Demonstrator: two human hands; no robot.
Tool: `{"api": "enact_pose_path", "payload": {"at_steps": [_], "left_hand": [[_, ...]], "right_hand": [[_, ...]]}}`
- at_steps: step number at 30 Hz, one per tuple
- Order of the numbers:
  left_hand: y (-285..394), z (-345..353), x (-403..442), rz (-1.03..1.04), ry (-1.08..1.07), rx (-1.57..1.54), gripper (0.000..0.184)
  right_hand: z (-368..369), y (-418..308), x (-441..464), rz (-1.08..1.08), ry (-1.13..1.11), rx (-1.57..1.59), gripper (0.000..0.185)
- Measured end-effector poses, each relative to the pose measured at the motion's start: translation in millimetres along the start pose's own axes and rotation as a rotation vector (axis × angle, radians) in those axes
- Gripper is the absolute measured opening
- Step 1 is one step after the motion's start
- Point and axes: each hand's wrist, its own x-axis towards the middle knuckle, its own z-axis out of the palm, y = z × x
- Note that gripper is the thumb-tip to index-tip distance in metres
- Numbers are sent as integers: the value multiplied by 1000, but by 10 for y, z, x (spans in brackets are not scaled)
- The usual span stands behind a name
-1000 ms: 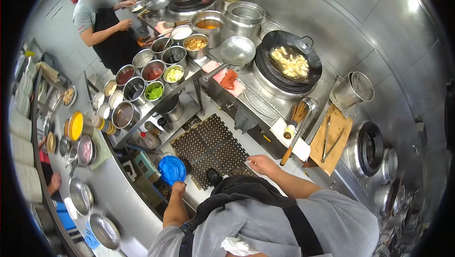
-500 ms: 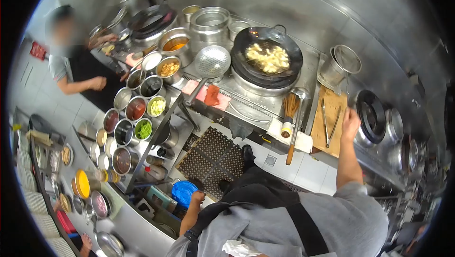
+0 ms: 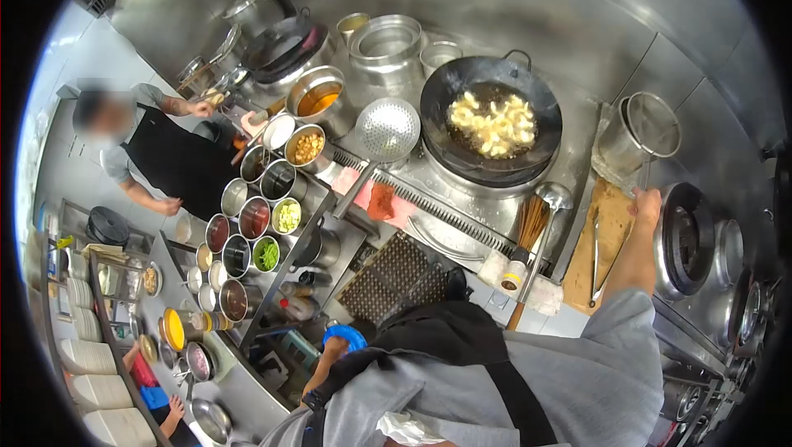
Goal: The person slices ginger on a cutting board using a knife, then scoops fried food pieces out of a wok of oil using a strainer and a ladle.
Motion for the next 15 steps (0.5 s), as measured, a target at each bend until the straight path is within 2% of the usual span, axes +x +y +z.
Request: {"api": "enact_pose_path", "payload": {"at_steps": [1, 3, 4, 5, 6, 7, 8, 9, 10, 12, 14, 15], "left_hand": [[53, -64, 33, 88, 35, 106, 20], [174, -239, 193, 194, 96, 260, 22], [222, -332, 323, 156, 10, 263, 16], [282, -426, 473, 119, -74, 266, 12], [351, -502, 531, -77, -6, 5, 15], [405, -571, 574, -272, 66, -256, 18], [453, -663, 630, -275, 63, -257, 18], [507, -750, 704, -361, 117, -403, 21], [545, -821, 788, -445, 170, -554, 25], [520, -964, 934, -448, 120, -526, 27], [467, -1079, 1003, -441, 71, -497, 29], [407, -1086, 1014, -438, 66, -517, 30]], "right_hand": [[191, 137, 208, 10, -21, -11, 33], [575, 329, 557, 44, -61, 515, 20], [751, 313, 601, 53, -75, 511, 20], [931, 258, 607, -5, -30, 748, 15], [1076, 223, 560, -63, 19, 984, 9], [1165, 174, 395, -55, 13, 980, 9], [1222, 89, 146, -117, -8, 1063, 9], [1256, -21, -125, -186, -26, 1145, 9], [1276, -159, -464, -159, -24, 1140, 8], [1312, -383, -1083, -138, -21, 1129, 9], [1290, -514, -1465, -159, -105, 1017, 24], [1252, -524, -1498, -169, -98, 1011, 24]]}}
